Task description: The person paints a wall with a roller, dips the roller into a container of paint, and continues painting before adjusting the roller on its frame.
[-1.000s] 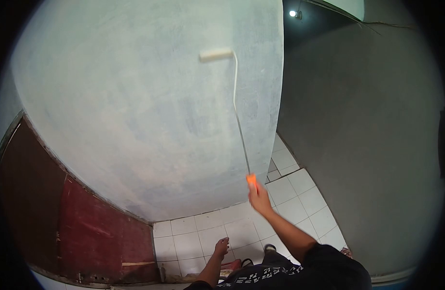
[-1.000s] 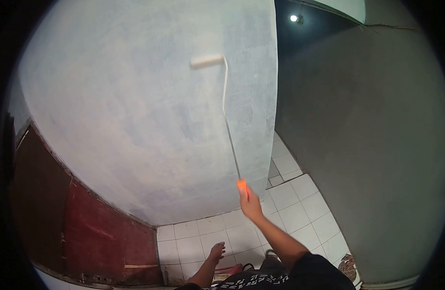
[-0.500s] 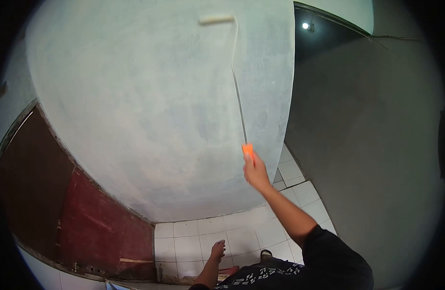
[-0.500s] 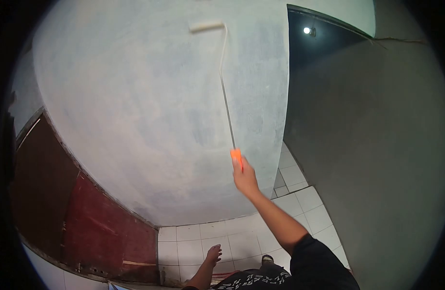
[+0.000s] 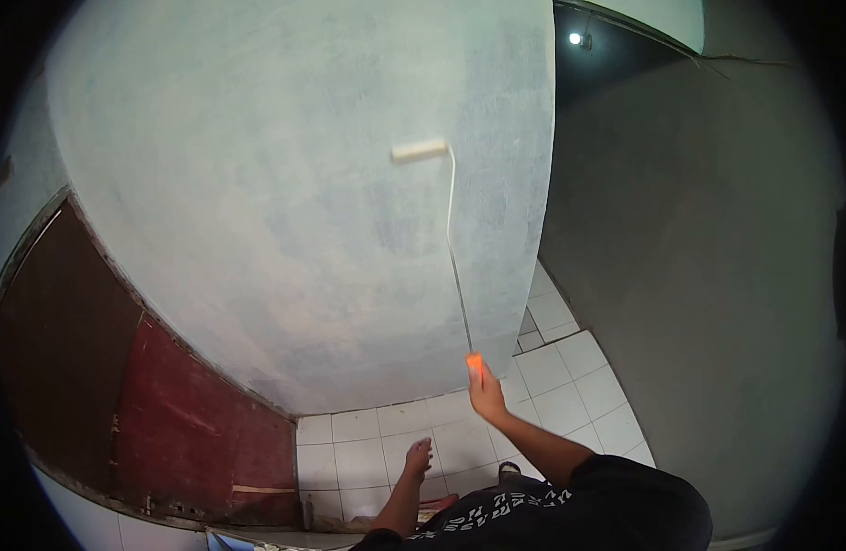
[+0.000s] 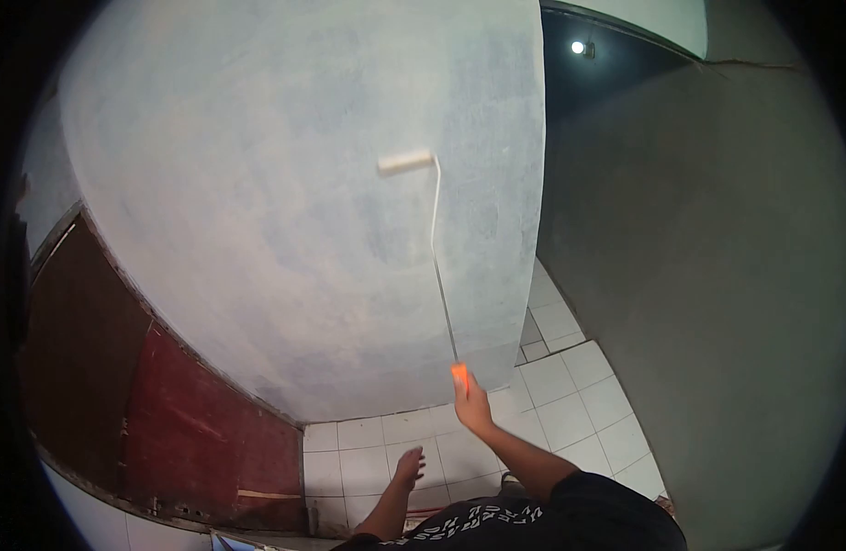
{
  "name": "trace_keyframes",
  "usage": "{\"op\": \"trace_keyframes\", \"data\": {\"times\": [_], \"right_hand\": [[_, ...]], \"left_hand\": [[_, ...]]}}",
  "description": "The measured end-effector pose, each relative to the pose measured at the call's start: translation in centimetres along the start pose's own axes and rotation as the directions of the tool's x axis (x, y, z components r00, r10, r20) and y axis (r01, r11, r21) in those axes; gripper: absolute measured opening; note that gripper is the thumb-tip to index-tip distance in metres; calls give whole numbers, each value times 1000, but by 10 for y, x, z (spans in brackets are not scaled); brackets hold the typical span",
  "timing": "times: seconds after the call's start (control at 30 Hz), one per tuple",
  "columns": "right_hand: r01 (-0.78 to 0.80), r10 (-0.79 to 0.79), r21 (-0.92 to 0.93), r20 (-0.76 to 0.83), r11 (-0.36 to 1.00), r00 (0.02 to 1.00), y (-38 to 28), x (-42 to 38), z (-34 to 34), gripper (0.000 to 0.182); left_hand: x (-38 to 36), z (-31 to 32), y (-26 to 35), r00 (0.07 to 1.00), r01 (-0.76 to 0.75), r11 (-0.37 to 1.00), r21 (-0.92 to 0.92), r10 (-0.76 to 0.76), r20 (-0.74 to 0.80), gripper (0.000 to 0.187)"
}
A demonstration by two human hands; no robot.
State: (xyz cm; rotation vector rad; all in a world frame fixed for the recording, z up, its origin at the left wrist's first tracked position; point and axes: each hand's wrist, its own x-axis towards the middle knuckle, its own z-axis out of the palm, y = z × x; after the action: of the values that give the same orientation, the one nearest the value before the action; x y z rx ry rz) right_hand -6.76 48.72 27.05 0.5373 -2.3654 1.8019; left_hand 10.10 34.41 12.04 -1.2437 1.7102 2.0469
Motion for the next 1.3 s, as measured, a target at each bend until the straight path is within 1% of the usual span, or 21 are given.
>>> {"op": "trace_keyframes", "data": {"times": [0.07, 0.13, 0.17, 0.2, 0.33, 0.37, 0.4, 0.5, 0.53, 0.57, 0.6, 0.67, 0.7, 0.77, 0.83, 0.9, 0.97, 1.1, 1.13, 1.2, 1.3], "right_hand": [[-133, 134, -10, 64, 991, 989, 34, -43, -7, 40], [-136, 137, -21, 76, 991, 988, 24, -45, -17, 40], [-136, 138, -29, 84, 990, 987, 14, -44, -23, 40], [-141, 144, -31, 87, 989, 986, 4, -37, -25, 40], [-48, 38, 149, 67, 988, 997, -61, 24, -19, 38], [-67, 46, 217, 99, 974, 994, -85, 38, -20, 37], [-88, 52, 284, 131, 955, 990, -110, 52, -23, 35], [-228, 166, 301, 218, 926, 962, -175, 80, -39, 40], [-235, 173, 303, 218, 924, 961, -177, 82, -37, 40], [-216, 151, 335, 209, 917, 966, -178, 84, -34, 37], [-198, 132, 367, 197, 909, 971, -177, 84, -33, 34], [-193, 147, 289, 173, 938, 974, -155, 74, -28, 36], [-178, 149, 205, 150, 962, 977, -141, 66, -24, 38], [-152, 132, 174, 123, 973, 984, -116, 44, -19, 37], [-139, 125, 133, 108, 981, 986, -84, 11, -13, 36], [-272, 251, 108, 171, 956, 953, -48, -23, -8, 35], [-308, 279, 124, 202, 943, 939, -22, -53, -8, 34], [-407, 343, 215, 282, 888, 896, -8, -61, -11, 31], [-408, 343, 214, 283, 887, 896, -11, -60, -11, 31], [-359, 298, 227, 263, 905, 918, -21, -56, -13, 30], [-330, 261, 271, 264, 904, 929, -72, -27, -22, 32]], "left_hand": [[8, 6, 29, 997, -72, 996, 57, 72, 8, 54], [24, 14, 68, 977, -211, 968, 137, 212, 10, 56], [58, 19, 77, 904, -417, 889, 188, 427, -10, 59], [46, 30, 123, 920, -387, 904, 182, 392, 13, 62], [-44, 75, 307, 699, -714, 699, 51, 706, 111, 55], [-53, 83, 341, 575, -818, 573, 56, 811, 108, 55], [-57, 90, 374, 510, -860, 507, 51, 857, 79, 48], [-99, 96, 445, 462, -886, 455, 86, 881, 98, 42], [-111, 96, 457, 384, -915, 367, 166, 919, 86, 40], [-116, 96, 462, 302, -930, 275, 245, 950, 82, 37], [-108, 93, 459, 308, -928, 279, 249, 947, 88, 37], [-83, 86, 446, 503, -863, 495, 102, 860, 87, 42], [-79, 85, 436, 508, -860, 499, 105, 856, 91, 42], [-72, 82, 417, 677, -696, 676, -240, 730, 94, 42], [-75, 85, 404, 660, -714, 661, -233, 746, 94, 42], [-67, 91, 382, 646, -726, 646, -235, 758, 88, 41], [-36, 97, 351, 471, -849, 432, 304, 880, 66, 40], [-26, 104, 333, 645, -760, 634, 141, 763, 49, 39], [-26, 104, 337, 646, -760, 635, 141, 762, 48, 39], [-22, 107, 358, 436, -872, 428, 239, 900, -22, 36], [-56, 108, 413, 287, -925, 289, 245, 957, -45, 35]]}}
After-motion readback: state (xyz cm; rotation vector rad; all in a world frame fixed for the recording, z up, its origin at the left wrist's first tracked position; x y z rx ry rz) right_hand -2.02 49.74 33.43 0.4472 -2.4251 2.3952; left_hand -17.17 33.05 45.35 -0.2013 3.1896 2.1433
